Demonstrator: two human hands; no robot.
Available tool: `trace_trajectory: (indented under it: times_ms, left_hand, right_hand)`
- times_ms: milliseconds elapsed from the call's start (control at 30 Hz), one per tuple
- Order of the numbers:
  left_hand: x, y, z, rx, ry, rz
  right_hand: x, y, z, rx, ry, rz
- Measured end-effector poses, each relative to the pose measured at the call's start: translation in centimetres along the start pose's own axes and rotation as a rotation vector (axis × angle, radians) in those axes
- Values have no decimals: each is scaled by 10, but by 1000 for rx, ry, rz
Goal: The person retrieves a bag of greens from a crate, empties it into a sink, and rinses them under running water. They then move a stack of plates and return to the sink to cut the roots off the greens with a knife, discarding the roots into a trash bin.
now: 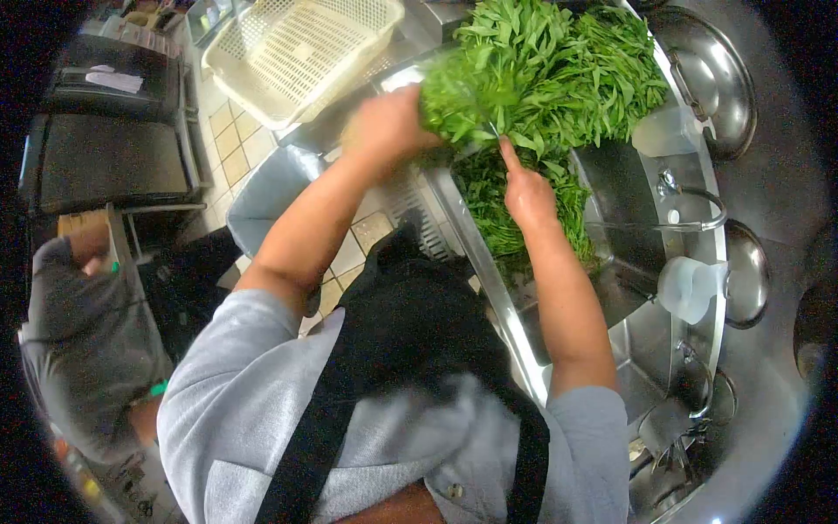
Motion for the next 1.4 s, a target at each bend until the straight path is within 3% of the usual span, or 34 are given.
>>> trace_trajectory:
  times_ms: [67,133,267,333,433,467,567,600,633,767,833,933,1000,1033,1100,1200,1233,1333,1400]
  left_hand:
    - [5,-21,-23,60,-18,-77]
    - [7,-52,-48,92,123,-257]
    - [-1,-126,-106,221,120,-274]
    - [-3,-166,-137,392,18,-138]
    - [-24,-240,-162,538,19,37]
    - [-33,-264,-163,596,-114,43]
    - [-29,-274,-162,599,-128,183]
    - [-30,-268,-155,622,-168,86]
    - [-27,-255,-148,641,-211,-11]
    - [-9,-140,-86,167,65,-598]
    - [4,-76,-37,-9,134,-707]
    - [9,10,41,-67,91,-921]
    - [-9,52,93,-72,124,-812]
    - [-13,70,104,34,55,-618]
    - [-23,90,110,180,-49,-361]
    - [-55,99,117,171,-70,-134]
    - [-51,99,114,172,1,-106]
    - [-69,87,130,154,-59,-210]
    - [-81,75,136,131,56,-214]
  right_hand:
    - [4,-5,-3,-19,-16,11]
    - [6,-5,-3,-21,-3,17]
    - [-3,4,1,1,-4,16]
    - [-3,3,2,7,-14,14]
    - [-6,6,3,-5,-27,66]
    - [-1,3,0,25,11,43]
    - [20,-8,-13,41,68,39]
    - [26,-8,-19,38,77,65]
    - [38,-14,-30,163,225,153]
    - [79,-23,-75,102,297,345]
    - [90,-20,-96,73,376,367]
    - [102,-9,-130,71,569,327]
    - [82,19,-155,-292,399,653]
    - [80,20,-169,-354,423,790]
    - [68,36,-195,-409,452,820]
    - [51,55,-234,-550,461,916]
    - [42,63,-246,-565,484,937]
    - [23,82,-275,-591,522,914]
    - [23,82,-288,-713,470,1033]
Point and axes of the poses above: each hand's wrist, its own z-axis towards the middle knuckle, its own x-axis out of the back of the hand, y = z × x, the point moved 7 cm from there along z, towards the middle knuckle
